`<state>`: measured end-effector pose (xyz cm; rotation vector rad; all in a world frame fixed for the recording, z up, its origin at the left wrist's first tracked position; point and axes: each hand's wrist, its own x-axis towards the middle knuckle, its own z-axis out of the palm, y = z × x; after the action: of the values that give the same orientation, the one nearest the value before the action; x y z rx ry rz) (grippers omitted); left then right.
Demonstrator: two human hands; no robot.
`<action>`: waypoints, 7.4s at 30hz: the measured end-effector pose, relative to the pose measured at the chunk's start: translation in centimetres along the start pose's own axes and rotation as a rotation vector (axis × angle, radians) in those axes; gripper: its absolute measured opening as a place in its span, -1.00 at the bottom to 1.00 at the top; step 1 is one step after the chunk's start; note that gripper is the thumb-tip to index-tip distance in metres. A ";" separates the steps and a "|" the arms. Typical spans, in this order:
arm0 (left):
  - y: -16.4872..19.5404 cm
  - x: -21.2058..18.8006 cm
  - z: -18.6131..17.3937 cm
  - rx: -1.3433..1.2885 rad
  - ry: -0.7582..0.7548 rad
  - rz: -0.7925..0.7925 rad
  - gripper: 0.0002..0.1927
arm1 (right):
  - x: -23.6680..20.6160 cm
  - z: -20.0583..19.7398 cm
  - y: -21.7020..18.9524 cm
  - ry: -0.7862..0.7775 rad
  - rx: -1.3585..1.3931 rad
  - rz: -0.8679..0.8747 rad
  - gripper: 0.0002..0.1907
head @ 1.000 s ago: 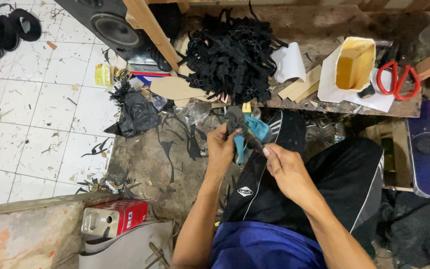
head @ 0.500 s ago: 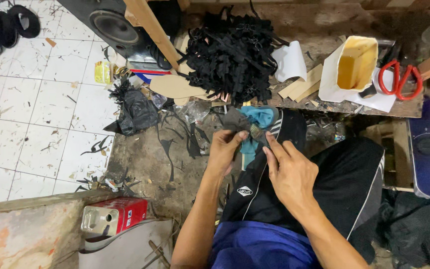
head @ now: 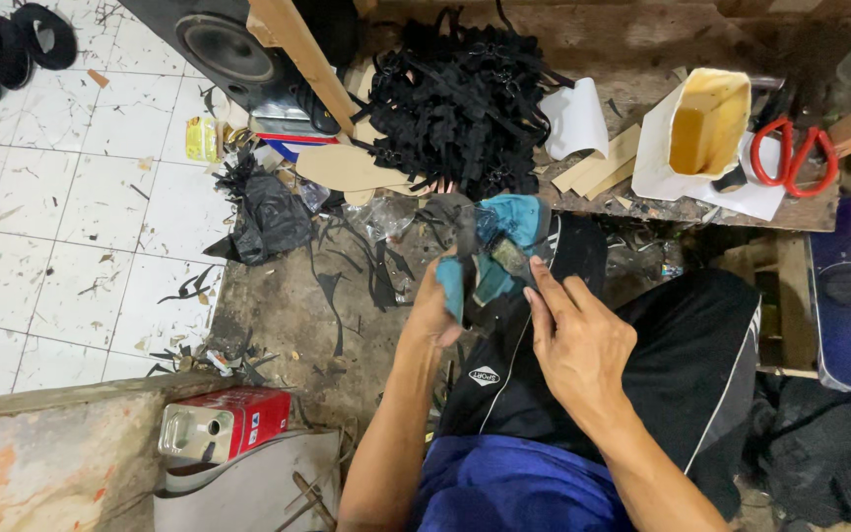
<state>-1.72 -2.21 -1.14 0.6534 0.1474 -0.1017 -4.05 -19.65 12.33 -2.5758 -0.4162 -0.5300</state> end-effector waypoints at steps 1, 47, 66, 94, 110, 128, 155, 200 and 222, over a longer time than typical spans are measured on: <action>-0.2 0.2 -0.1 0.056 0.012 0.028 -0.77 | -0.1 0.1 0.0 -0.011 0.000 -0.007 -0.66; -0.9 3.7 -18.6 0.098 0.836 0.159 -0.80 | -3.1 1.8 4.6 -0.166 0.505 0.512 -0.64; -4.3 1.0 -16.2 0.228 0.712 -0.042 -0.62 | -3.9 0.0 7.4 0.013 0.724 0.609 -0.65; 6.6 13.3 5.8 1.607 0.110 0.926 -0.80 | -4.5 -7.1 10.9 0.280 1.140 0.679 -0.60; 8.4 26.6 9.6 2.264 -0.460 1.042 -0.79 | -4.9 -8.8 14.9 0.309 1.132 0.843 -0.57; 2.9 2.5 16.6 0.367 -0.063 0.168 -0.77 | 3.2 -9.2 9.1 0.039 0.956 0.401 -0.77; 1.7 0.6 15.7 0.407 0.055 0.135 -0.79 | 10.1 -4.8 20.3 0.190 1.288 0.524 -0.60; 1.6 3.1 18.2 0.413 0.179 -0.216 -0.70 | 10.9 -8.4 17.2 -0.006 0.353 0.256 -0.80; 1.3 2.0 20.4 0.465 0.112 -0.243 -0.64 | 9.7 -12.3 10.8 0.110 0.322 -0.060 -0.84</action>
<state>2.55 -13.76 15.32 1.1041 0.3165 -0.3401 4.96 -33.03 22.40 -2.2213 -0.4981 -0.5720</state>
